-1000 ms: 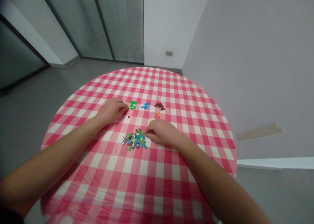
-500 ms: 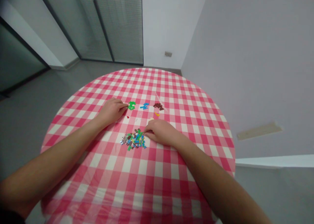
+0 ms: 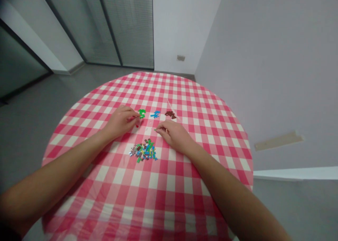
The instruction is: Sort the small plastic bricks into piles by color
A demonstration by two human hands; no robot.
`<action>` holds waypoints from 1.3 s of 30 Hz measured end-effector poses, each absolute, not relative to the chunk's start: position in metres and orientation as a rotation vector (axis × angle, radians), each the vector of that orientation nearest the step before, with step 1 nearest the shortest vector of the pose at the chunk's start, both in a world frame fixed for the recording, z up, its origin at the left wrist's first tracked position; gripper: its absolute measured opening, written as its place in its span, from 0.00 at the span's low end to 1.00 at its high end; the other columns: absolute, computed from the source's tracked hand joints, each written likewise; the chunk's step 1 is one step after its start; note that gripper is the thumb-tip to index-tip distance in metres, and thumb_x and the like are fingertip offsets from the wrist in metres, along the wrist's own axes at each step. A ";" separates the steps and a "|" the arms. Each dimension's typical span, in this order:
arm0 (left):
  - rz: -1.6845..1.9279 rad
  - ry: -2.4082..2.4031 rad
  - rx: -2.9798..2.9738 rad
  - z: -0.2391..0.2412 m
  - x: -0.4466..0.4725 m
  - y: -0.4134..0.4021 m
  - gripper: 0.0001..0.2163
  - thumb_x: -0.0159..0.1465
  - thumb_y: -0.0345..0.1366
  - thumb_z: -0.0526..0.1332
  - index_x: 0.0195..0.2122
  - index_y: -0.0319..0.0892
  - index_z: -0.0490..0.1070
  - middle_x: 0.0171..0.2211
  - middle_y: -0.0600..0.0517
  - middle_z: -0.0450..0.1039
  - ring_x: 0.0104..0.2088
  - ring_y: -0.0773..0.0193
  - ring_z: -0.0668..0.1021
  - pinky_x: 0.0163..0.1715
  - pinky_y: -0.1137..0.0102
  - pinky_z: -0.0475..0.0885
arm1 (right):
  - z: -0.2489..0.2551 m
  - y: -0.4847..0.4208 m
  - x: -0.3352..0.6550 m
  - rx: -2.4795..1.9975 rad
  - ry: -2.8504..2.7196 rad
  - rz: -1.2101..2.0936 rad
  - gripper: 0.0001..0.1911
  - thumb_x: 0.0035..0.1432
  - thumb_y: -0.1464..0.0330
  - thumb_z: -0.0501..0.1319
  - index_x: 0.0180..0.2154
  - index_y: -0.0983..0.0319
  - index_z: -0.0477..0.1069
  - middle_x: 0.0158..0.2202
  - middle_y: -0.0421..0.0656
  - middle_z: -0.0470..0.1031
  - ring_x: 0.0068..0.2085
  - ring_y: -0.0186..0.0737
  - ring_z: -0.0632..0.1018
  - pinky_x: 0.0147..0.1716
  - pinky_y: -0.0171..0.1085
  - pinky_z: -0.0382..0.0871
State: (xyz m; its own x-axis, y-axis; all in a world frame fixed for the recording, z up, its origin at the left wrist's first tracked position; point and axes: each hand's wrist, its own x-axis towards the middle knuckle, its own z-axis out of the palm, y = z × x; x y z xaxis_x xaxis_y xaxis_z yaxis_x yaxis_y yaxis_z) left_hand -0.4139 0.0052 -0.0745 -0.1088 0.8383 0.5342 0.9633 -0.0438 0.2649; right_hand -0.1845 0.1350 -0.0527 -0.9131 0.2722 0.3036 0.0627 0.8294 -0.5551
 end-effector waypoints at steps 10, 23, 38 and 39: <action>-1.235 -1.889 -2.190 -0.062 -0.360 -0.006 0.03 0.64 0.33 0.64 0.34 0.44 0.77 0.31 0.52 0.77 0.35 0.61 0.75 0.39 0.64 0.69 | -0.057 0.128 -0.187 -0.191 -2.628 0.823 0.05 0.65 0.70 0.56 0.38 0.60 0.71 0.37 0.45 0.77 0.38 0.41 0.76 0.38 0.39 0.68; -1.256 -1.899 -2.239 -0.062 -0.358 -0.007 0.03 0.64 0.34 0.64 0.35 0.45 0.78 0.31 0.52 0.76 0.36 0.61 0.75 0.40 0.63 0.68 | -0.057 0.123 -0.189 -0.204 -2.701 0.813 0.06 0.64 0.70 0.56 0.39 0.62 0.71 0.37 0.47 0.77 0.38 0.42 0.76 0.38 0.39 0.68; -1.216 -1.893 -2.295 -0.064 -0.361 -0.007 0.03 0.64 0.32 0.63 0.36 0.44 0.77 0.32 0.53 0.75 0.35 0.62 0.74 0.40 0.64 0.67 | -0.059 0.122 -0.189 -0.198 -2.670 0.813 0.06 0.64 0.70 0.56 0.38 0.63 0.71 0.35 0.46 0.75 0.36 0.41 0.74 0.36 0.38 0.66; -1.212 -1.897 -2.294 -0.064 -0.362 -0.007 0.03 0.64 0.32 0.63 0.36 0.44 0.77 0.32 0.53 0.75 0.36 0.62 0.74 0.40 0.64 0.67 | -0.059 0.121 -0.189 -0.199 -2.663 0.810 0.06 0.64 0.70 0.56 0.38 0.62 0.71 0.35 0.46 0.76 0.36 0.41 0.74 0.36 0.38 0.66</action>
